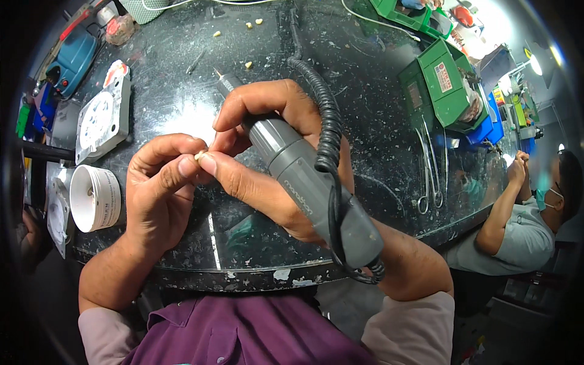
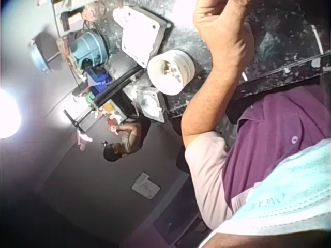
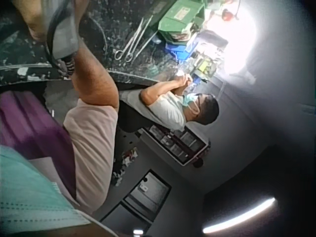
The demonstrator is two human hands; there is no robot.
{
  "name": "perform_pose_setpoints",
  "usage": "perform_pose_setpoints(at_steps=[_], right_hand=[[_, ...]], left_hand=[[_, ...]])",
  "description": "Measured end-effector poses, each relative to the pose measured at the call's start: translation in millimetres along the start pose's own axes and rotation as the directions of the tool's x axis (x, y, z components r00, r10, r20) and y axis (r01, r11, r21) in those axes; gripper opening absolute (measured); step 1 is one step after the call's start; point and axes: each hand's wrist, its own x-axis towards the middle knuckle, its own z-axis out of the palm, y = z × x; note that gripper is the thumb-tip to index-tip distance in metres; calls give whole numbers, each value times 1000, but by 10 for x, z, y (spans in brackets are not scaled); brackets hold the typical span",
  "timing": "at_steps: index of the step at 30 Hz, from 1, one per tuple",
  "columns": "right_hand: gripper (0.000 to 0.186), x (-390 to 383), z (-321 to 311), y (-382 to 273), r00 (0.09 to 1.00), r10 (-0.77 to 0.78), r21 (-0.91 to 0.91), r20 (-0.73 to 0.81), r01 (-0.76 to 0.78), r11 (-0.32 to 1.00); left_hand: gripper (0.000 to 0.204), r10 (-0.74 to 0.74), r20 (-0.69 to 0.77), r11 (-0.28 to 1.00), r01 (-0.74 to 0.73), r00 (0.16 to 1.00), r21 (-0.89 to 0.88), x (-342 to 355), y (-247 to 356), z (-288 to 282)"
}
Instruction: The person shapes an artificial tooth using a rotary tool, searches through drill bits inside a cup by hand, and grinds the artificial tooth with the rotary tool.
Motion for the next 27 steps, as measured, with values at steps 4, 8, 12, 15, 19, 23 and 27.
perform_pose_setpoints(at_steps=[4,8,12,15,19,23,27], right_hand=[[43,-11,0,19,999,-47,14,16,47,999],[48,-3,-20,76,998,-64,45,21,63,997],[48,-3,-22,104,1000,-31,41,-2,31,999],[49,-1,-17,69,997,-69,-103,-26,66,993],[64,-20,41,-31,998,26,-51,-48,-29,998],[71,-23,-22,-57,990,35,190,-139,-8,982],[62,-84,16,-31,992,-68,-60,-107,61,996]], left_hand=[[21,-81,57,995,84,995,-55,9,3,2],[24,-50,106,999,51,993,-11,17,-3,-8],[25,-38,96,999,39,995,-6,45,-24,-29],[25,-57,134,998,55,989,18,59,-18,-59],[26,-33,83,999,31,996,30,34,36,-6],[30,-77,57,996,80,995,-51,75,4,-83],[32,-139,-26,978,133,990,-158,72,48,-34]])
